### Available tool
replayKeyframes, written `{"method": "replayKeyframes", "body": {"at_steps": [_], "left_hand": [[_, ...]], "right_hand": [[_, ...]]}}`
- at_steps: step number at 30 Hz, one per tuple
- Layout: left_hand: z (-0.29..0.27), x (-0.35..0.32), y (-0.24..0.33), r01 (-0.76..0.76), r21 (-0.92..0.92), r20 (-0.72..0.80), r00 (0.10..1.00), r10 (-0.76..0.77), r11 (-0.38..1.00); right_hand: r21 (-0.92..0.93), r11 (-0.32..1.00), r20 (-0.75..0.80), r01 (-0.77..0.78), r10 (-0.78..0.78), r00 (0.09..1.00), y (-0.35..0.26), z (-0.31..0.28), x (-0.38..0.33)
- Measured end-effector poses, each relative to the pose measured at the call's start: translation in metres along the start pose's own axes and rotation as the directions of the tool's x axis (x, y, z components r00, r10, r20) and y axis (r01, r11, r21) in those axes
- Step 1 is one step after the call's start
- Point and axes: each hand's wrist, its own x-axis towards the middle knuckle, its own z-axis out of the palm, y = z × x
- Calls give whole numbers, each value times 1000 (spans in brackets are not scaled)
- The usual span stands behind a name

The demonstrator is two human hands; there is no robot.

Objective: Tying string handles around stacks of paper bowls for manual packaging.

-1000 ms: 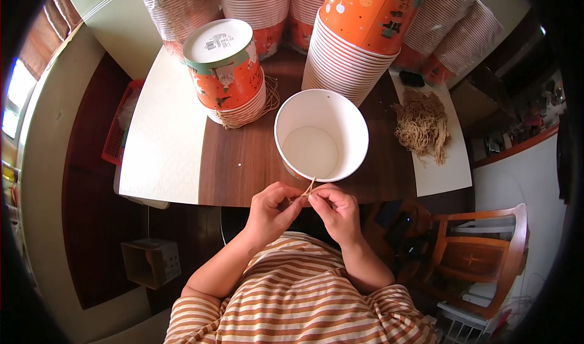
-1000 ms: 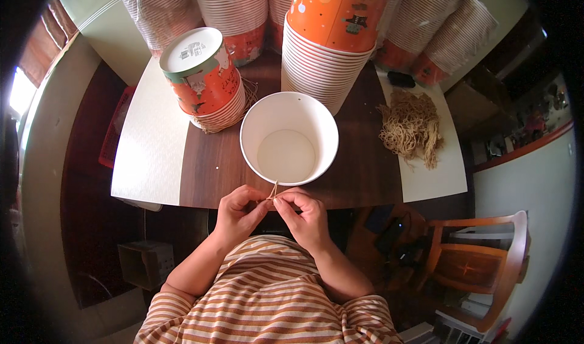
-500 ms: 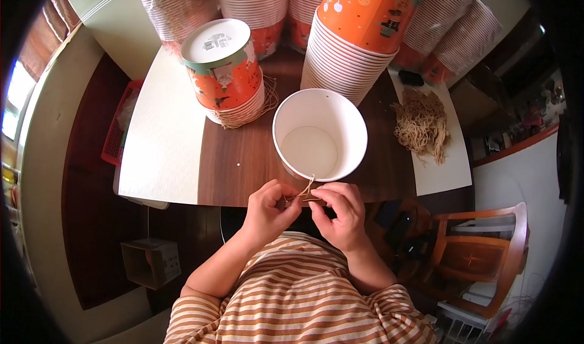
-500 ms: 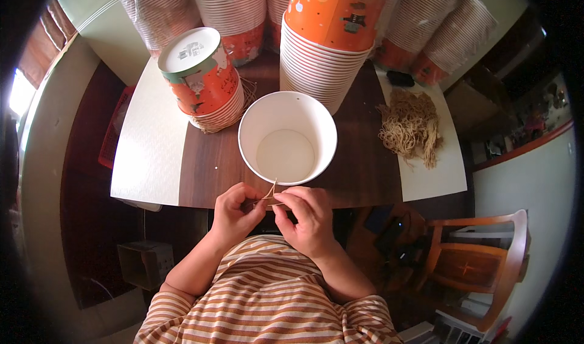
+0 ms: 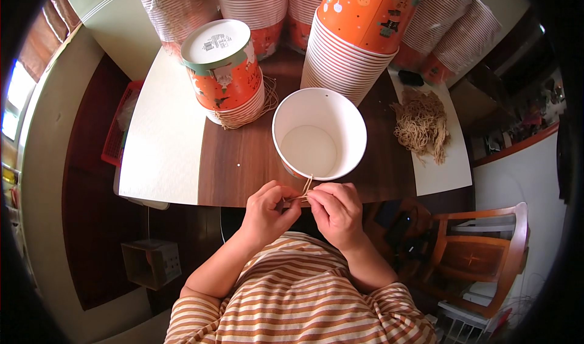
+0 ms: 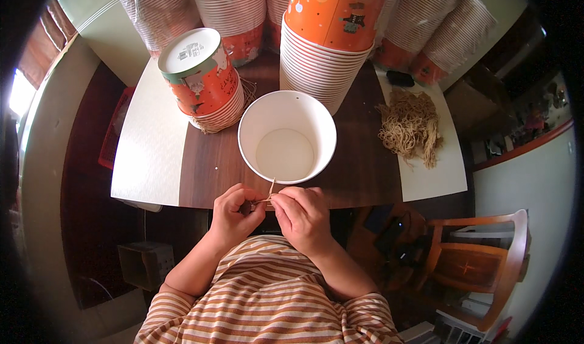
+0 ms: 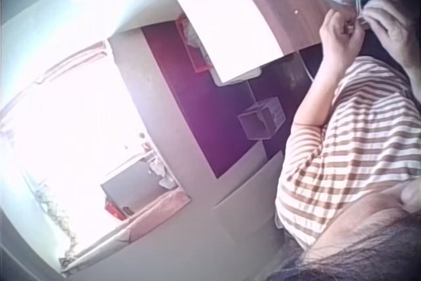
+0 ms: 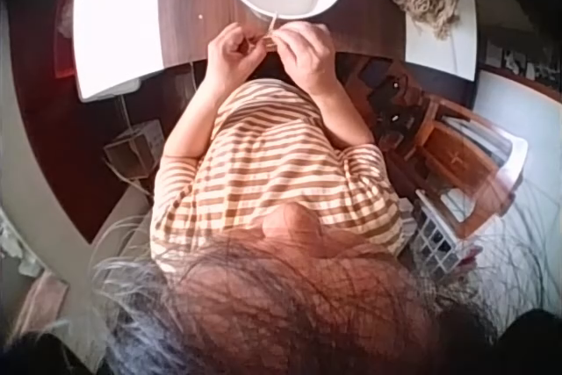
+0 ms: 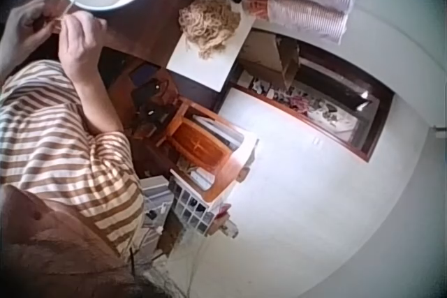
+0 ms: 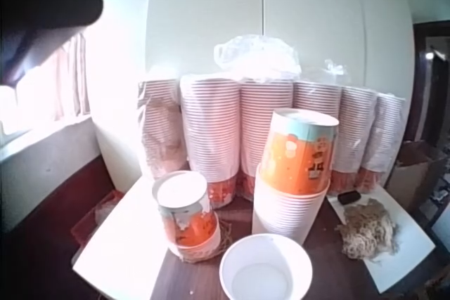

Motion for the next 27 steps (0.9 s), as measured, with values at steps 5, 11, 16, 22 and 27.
{"method": "replayKeyframes", "body": {"at_steps": [5,11,16,22,27], "left_hand": [[1,-2,-4,73,-74,26,997,-72,995],[0,-4,-13,395,-463,227,918,-325,793],[2,-5,-17,429,-600,271,903,-333,675],[2,-5,-14,448,-624,259,892,-372,640],[1,-7,-17,447,-587,231,892,-389,675]], "right_hand": [[25,1000,-21,-6,7,1000,6,5,-8],[137,977,-68,-161,171,983,6,16,-16],[266,920,-40,-287,308,950,4,25,-19],[417,840,79,-349,349,934,0,24,-14],[483,788,152,-381,354,923,3,23,-14]]}}
